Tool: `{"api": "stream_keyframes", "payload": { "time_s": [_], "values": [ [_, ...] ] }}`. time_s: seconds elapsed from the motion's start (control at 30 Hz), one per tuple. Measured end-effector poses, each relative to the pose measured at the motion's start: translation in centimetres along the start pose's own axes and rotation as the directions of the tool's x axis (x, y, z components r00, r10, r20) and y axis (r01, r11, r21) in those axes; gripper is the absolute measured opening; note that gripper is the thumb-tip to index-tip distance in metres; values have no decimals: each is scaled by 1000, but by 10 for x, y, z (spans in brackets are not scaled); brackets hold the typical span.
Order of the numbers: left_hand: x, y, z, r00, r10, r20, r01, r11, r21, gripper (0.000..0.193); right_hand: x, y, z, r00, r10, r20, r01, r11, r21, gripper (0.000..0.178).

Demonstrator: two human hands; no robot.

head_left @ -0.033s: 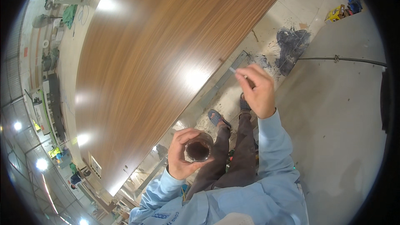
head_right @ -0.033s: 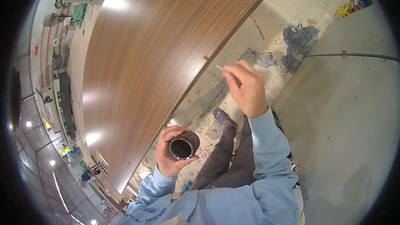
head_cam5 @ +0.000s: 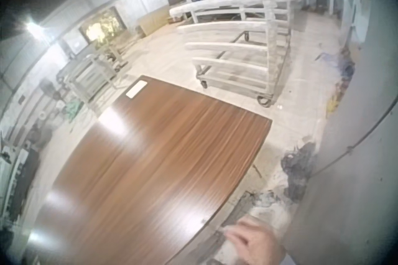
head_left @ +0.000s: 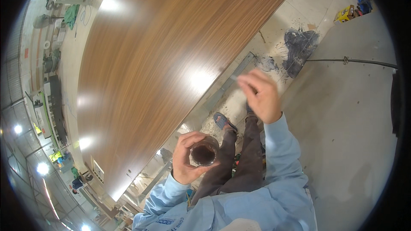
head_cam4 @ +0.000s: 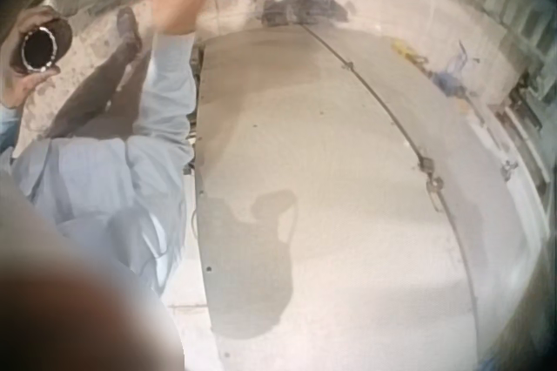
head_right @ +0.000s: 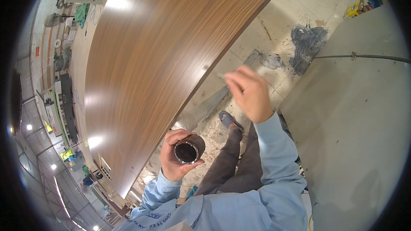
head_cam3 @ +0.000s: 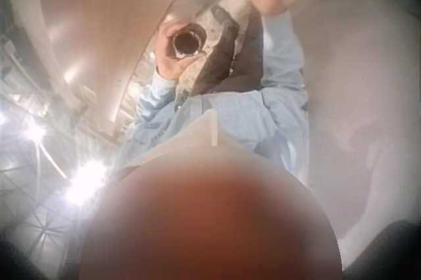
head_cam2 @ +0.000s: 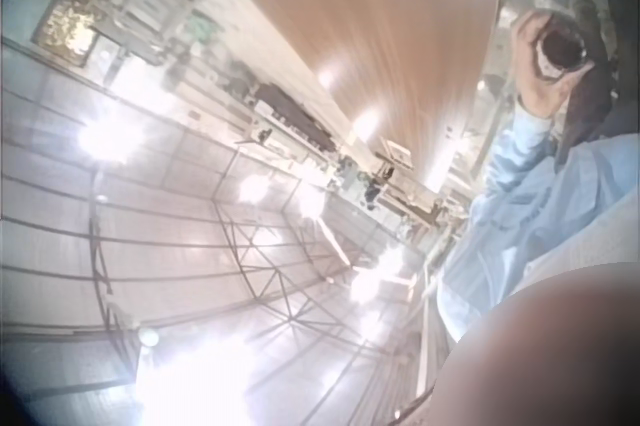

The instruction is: The person applies a dark liquid finish to a large curved wooden panel using a small brush. They repeatedly dip the brush into a small container and paint along the edges and surface of the panel, moving around it to cover different sections.

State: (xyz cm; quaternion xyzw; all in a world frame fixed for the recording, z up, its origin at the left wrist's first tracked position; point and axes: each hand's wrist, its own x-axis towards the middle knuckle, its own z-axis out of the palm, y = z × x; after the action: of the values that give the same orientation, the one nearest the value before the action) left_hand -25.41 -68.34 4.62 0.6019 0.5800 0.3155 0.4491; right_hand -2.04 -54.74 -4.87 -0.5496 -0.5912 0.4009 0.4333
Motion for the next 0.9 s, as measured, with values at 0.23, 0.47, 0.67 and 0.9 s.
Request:
{"api": "stream_keyframes", "payload": {
  "time_s": [0.23,0.47,0.67,0.9],
  "values": [
    [-3,-2,-5,1000,24,15,-25,999,47,85,8,6,-1,997,-45,-67,43,999,-32,11],
    [-5,-3,-3,1000,14,9,-14,1000,16,86,10,10,-1,981,-136,136,139,990,-15,12],
    [-2,-2,-3,1000,-6,11,6,1000,-4,85,16,16,-8,994,-34,-108,29,998,-47,11],
    [8,3,0,999,20,26,-20,1000,-12,85,39,25,-17,985,-108,-133,93,989,-115,10]
  ]
}}
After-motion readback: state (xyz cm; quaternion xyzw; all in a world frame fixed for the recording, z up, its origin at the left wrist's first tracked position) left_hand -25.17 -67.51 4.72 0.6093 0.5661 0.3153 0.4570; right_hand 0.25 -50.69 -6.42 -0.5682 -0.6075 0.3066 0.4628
